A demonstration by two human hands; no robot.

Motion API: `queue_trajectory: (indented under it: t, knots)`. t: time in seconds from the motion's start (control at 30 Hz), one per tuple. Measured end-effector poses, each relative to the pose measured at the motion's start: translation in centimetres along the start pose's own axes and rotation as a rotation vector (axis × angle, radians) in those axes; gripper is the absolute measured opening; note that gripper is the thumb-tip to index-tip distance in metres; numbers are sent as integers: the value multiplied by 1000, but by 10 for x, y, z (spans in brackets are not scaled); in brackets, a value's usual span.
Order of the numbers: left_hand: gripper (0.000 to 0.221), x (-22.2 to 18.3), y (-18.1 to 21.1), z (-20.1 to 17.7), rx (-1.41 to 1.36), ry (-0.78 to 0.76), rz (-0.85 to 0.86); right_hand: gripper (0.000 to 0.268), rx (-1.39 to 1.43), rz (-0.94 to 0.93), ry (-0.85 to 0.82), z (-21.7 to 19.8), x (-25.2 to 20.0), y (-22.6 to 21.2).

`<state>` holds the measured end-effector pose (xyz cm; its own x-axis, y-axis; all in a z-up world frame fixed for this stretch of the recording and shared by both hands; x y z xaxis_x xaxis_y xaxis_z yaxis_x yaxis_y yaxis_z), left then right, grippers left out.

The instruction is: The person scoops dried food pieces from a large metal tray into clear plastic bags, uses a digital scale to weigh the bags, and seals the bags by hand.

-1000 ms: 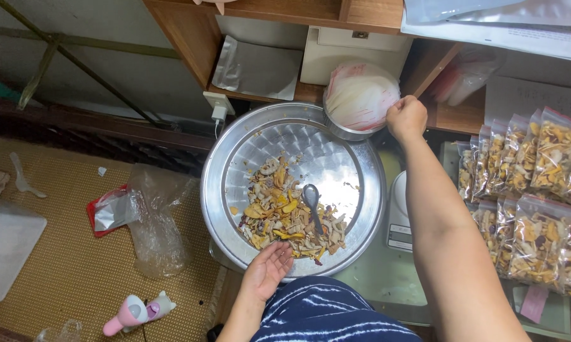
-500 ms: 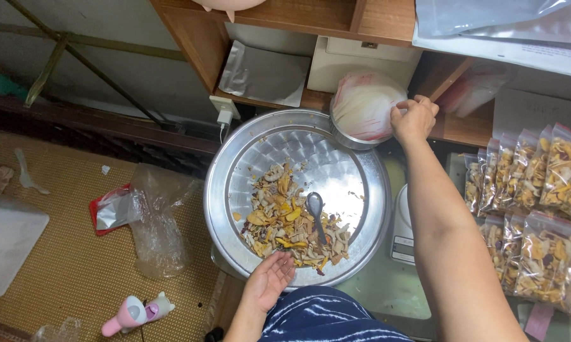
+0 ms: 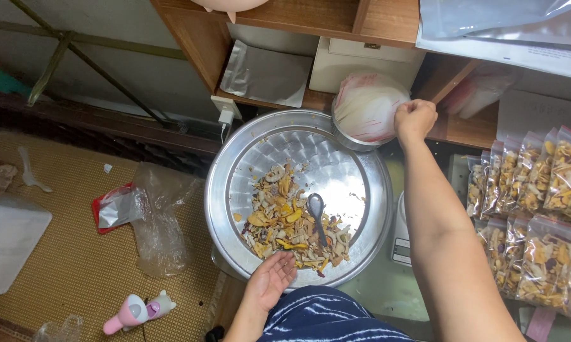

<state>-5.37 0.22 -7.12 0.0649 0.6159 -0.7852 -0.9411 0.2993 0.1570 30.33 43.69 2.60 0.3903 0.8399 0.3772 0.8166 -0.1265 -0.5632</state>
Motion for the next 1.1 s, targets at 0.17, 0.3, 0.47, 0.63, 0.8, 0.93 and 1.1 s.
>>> queue_trajectory:
  t: [0.17,0.3,0.47,0.63,0.8,0.93,1.1]
  knots:
    - [29,3,-3,3,25,-7,-21,6,44,-78,10,-45,-6,-21]
    - [25,2,-5,5,33,-24,-35,10,-58,-152,-126,-55,-8,-24]
    - [26,-4,0,13,50,-24,-12,5,-48,-207,-38,-69,-5,-32]
    - [27,-4,4,6,28,-77,3,7,110,-397,272,-120,-19,-71]
    - [27,-37,17,31,178,-1,147,6,317,-521,286,-201,-66,-126]
    - [19,-64,25,69,659,38,369,5,311,-575,123,-234,-138,-148]
    - [43,-101,30,141,1002,-485,932,5,460,-605,-384,-234,-246,-161]
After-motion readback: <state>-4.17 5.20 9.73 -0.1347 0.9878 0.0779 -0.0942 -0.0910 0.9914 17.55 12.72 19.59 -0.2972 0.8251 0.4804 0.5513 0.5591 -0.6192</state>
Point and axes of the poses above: each hand's wrist, its own x-axis towards the middle knuckle, its own z-axis out of the palm, y = z × x, the point moved 7 cm from there along x, towards the middle knuckle, and after that the axes turned 9 degrees about -x, right-handed, at the moved point
